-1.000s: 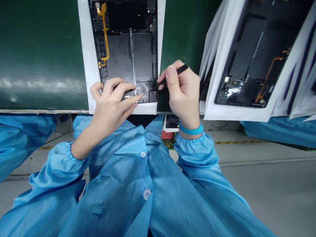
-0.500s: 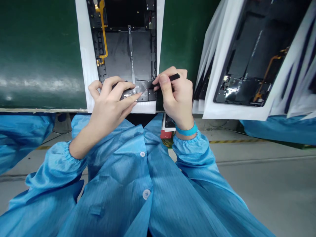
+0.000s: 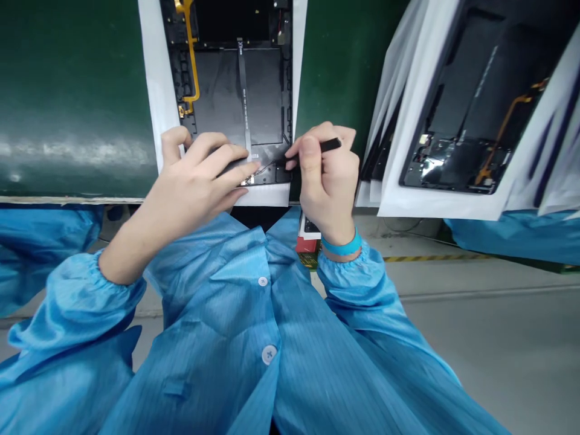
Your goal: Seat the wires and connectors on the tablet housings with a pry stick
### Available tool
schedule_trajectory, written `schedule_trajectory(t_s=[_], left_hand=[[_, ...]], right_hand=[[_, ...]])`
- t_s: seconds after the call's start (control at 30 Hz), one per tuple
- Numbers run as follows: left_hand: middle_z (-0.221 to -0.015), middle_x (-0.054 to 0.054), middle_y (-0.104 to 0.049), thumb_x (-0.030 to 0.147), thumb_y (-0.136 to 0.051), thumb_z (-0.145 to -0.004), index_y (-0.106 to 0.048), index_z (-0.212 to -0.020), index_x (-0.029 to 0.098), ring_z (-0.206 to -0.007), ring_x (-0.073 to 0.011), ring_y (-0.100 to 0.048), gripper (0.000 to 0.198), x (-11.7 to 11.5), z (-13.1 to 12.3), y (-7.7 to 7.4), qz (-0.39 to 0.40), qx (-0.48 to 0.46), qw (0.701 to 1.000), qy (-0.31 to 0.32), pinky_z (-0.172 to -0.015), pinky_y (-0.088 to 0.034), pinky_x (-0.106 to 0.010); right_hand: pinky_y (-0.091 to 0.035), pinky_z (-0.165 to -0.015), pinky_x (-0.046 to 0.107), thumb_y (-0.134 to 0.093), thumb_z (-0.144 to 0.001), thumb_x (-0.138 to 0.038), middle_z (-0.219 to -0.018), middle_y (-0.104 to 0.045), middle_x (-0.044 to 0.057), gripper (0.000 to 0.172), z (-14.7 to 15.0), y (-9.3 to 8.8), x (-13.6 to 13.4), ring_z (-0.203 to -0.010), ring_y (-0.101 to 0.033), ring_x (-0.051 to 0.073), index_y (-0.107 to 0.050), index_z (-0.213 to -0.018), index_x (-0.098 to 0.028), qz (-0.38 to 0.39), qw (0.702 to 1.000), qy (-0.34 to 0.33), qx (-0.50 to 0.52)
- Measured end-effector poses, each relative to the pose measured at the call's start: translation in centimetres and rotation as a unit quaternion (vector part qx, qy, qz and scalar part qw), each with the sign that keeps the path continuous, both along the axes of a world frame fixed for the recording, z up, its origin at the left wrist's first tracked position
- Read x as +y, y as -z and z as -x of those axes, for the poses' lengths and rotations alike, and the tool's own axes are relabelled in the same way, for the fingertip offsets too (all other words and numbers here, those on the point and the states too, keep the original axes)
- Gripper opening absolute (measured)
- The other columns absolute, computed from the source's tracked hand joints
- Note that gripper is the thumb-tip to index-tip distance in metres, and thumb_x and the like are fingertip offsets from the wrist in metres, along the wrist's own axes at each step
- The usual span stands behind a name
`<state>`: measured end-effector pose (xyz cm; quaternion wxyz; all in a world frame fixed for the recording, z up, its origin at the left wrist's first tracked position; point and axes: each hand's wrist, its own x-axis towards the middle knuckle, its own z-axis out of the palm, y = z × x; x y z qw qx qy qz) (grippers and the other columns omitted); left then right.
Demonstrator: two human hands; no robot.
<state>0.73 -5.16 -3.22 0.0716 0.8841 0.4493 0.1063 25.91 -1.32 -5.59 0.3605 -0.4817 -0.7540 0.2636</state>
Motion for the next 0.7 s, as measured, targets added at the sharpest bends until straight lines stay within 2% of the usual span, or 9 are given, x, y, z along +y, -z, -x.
schedule_trajectory(t_s=[0.07,0.17,0.33,0.43,0.57,0.7], left_hand=[[-0.152,-0.012,-0.073,0.037,-0.048,-0.122,-0.062,-0.154,0.027,-0.144,-0.0359,-0.065,0.037,0.6,0.6,-0.6,0.026,0.018,0.999,0.023,-0.114,-0.051,-0.065],[-0.151,-0.011,-0.074,0.034,-0.042,-0.123,-0.07,-0.145,0.028,-0.143,-0.0357,-0.067,0.036,1.6,0.9,-1.3,0.047,0.045,0.997,0.048,-0.117,-0.049,-0.066],[-0.14,-0.014,-0.075,0.036,-0.037,-0.124,-0.078,-0.126,0.016,-0.136,-0.0326,-0.069,0.046,3.0,0.7,-2.0,0.087,0.004,0.993,0.081,-0.124,-0.042,-0.068],[-0.134,-0.013,-0.075,0.037,-0.033,-0.124,-0.079,-0.12,0.014,-0.135,-0.0325,-0.069,0.051,3.4,0.5,-2.3,0.106,-0.005,0.991,0.082,-0.124,-0.04,-0.07],[-0.127,-0.01,-0.074,0.035,-0.028,-0.124,-0.079,-0.12,0.015,-0.134,-0.0346,-0.072,0.055,3.6,0.3,-2.7,0.1,0.026,0.991,0.083,-0.119,-0.044,-0.075],[-0.118,-0.008,-0.074,0.03,-0.018,-0.122,-0.077,-0.122,0.013,-0.129,-0.0361,-0.076,0.061,4.0,0.3,-2.8,0.073,0.079,0.987,0.118,-0.11,-0.051,-0.075]], right_hand=[[-0.055,-0.109,0.05,-0.031,-0.124,-0.06,-0.09,-0.071,0.0,0.056,0.5,0.1,-0.4,-0.088,-0.071,0.021,-0.07,-0.099,-0.029,0.027,0.999,-0.012,0.038],[-0.056,-0.109,0.05,-0.036,-0.124,-0.056,-0.09,-0.072,0.0,0.052,1.1,0.0,-0.8,-0.092,-0.073,0.021,-0.073,-0.1,-0.029,0.047,0.997,-0.04,0.049],[-0.057,-0.108,0.05,-0.037,-0.125,-0.054,-0.089,-0.074,0.001,0.051,1.2,-0.2,-0.7,-0.095,-0.073,0.022,-0.072,-0.098,-0.028,0.038,0.997,-0.046,0.038],[-0.057,-0.103,0.05,-0.036,-0.124,-0.053,-0.087,-0.074,0.001,0.051,1.2,-0.2,-0.6,-0.094,-0.072,0.023,-0.069,-0.095,-0.029,0.022,0.999,-0.04,0.026],[-0.058,-0.101,0.051,-0.036,-0.124,-0.053,-0.084,-0.074,0.002,0.048,1.3,-0.2,-0.7,-0.093,-0.071,0.025,-0.065,-0.093,-0.031,0.013,0.999,-0.031,0.008],[-0.057,-0.103,0.05,-0.035,-0.123,-0.054,-0.085,-0.075,0.003,0.047,1.2,-0.2,-0.8,-0.092,-0.07,0.026,-0.064,-0.093,-0.032,0.008,1.0,-0.028,0.001]])
